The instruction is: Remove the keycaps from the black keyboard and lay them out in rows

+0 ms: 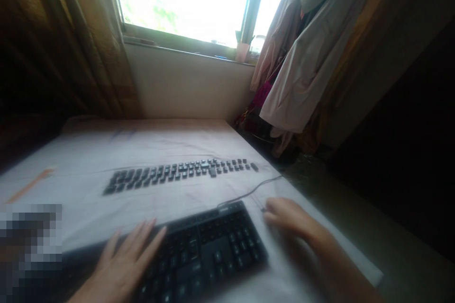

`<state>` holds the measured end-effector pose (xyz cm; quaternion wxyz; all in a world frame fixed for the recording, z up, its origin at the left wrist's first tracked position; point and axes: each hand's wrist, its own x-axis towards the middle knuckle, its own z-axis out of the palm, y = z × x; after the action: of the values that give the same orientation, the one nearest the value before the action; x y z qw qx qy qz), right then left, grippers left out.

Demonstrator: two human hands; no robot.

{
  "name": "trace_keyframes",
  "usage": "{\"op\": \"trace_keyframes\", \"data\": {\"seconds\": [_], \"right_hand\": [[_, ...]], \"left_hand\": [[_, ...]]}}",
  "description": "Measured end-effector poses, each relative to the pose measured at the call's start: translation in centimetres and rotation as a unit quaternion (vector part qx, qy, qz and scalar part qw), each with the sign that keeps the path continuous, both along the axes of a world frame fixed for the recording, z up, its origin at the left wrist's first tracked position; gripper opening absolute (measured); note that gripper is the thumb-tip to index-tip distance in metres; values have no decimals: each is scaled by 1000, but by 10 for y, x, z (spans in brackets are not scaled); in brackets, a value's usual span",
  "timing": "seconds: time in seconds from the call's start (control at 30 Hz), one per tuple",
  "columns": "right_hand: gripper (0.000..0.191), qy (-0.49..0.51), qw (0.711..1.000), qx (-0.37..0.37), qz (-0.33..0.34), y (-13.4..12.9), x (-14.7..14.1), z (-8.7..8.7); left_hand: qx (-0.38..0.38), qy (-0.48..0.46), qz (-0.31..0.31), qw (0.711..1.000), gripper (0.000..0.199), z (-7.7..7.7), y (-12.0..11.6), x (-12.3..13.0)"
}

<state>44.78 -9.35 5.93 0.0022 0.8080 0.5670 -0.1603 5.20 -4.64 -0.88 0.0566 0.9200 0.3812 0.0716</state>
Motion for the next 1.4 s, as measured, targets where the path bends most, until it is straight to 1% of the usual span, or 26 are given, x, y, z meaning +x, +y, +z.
{"op": "trace_keyframes", "data": {"seconds": [0.07, 0.1, 0.17, 0.23, 0.3, 0.33, 0.4, 0.5, 0.6, 0.7, 0.77, 0.83, 0.93, 0.97, 1.03, 1.07, 1.1, 1.13, 1.17, 1.2, 1.27, 1.33, 1.4], "right_hand": [[12, 22, 1000, 8, 5, -1, 2, 4], [14, 51, 999, 15, 7, -1, 2, 7], [17, 151, 988, 43, 3, -2, -1, 11], [29, 260, 961, 94, -7, -2, -6, 15], [43, 325, 933, 152, -12, 0, -14, 17], [46, 343, 922, 179, -10, 1, -19, 17], [41, 366, 903, 228, -1, 4, -30, 17], [36, 381, 885, 267, 7, 7, -46, 18], [35, 388, 879, 276, -6, 10, -61, 21], [36, 394, 881, 261, 6, 13, -75, 28], [34, 407, 877, 254, 13, 15, -86, 32], [31, 425, 867, 258, 10, 18, -99, 34], [30, 456, 852, 255, 27, 22, -118, 35], [31, 463, 851, 245, 39, 22, -124, 34], [36, 468, 854, 218, 61, 23, -133, 31], [39, 468, 858, 202, 68, 23, -137, 29], [41, 469, 860, 187, 70, 23, -140, 27], [42, 472, 862, 172, 70, 23, -144, 25], [42, 480, 860, 156, 71, 24, -147, 23], [42, 492, 856, 142, 70, 24, -151, 22], [40, 516, 845, 120, 66, 27, -159, 19], [38, 532, 837, 104, 73, 31, -169, 17], [36, 547, 826, 99, 96, 37, -184, 14]], "left_hand": [[-49, 25, 3, 998, 114, 18, -1, 3], [-81, 42, 2, 996, 118, 27, -2, 6], [-134, 68, 16, 989, 118, 43, -3, 12], [-156, 73, 54, 984, 115, 52, -4, 17], [-174, 67, 53, 981, 116, 53, -4, 19], [-178, 57, 50, 981, 118, 52, -4, 20], [-185, 39, 48, 981, 121, 49, -5, 20], [-194, 23, 43, 980, 126, 47, -7, 23], [-203, 13, 30, 979, 131, 45, -10, 27], [-213, 10, 32, 977, 135, 41, -12, 32], [-217, 11, 24, 976, 133, 40, -12, 35], [-228, 18, 8, 973, 127, 45, -12, 34], [-251, 17, -13, 968, 119, 60, -5, 20], [-251, 0, 0, 968, 118, 65, -2, 10], [-232, -82, 49, 968, 103, 72, 8, -15], [-226, -148, 78, 959, 84, 72, 13, -29], [-225, -230, 114, 940, 62, 71, 17, -43], [-228, -320, 158, 906, 44, 67, 21, -56], [-216, -358, 189, 888, 33, 63, 24, -68], [-206, -383, 214, 875, 27, 57, 25, -78], [-191, -427, 257, 845, 24, 44, 26, -91], [-188, -468, 284, 816, 21, 31, 24, -96], [-195, -512, 295, 783, 21, 21, 21, -94]]}}
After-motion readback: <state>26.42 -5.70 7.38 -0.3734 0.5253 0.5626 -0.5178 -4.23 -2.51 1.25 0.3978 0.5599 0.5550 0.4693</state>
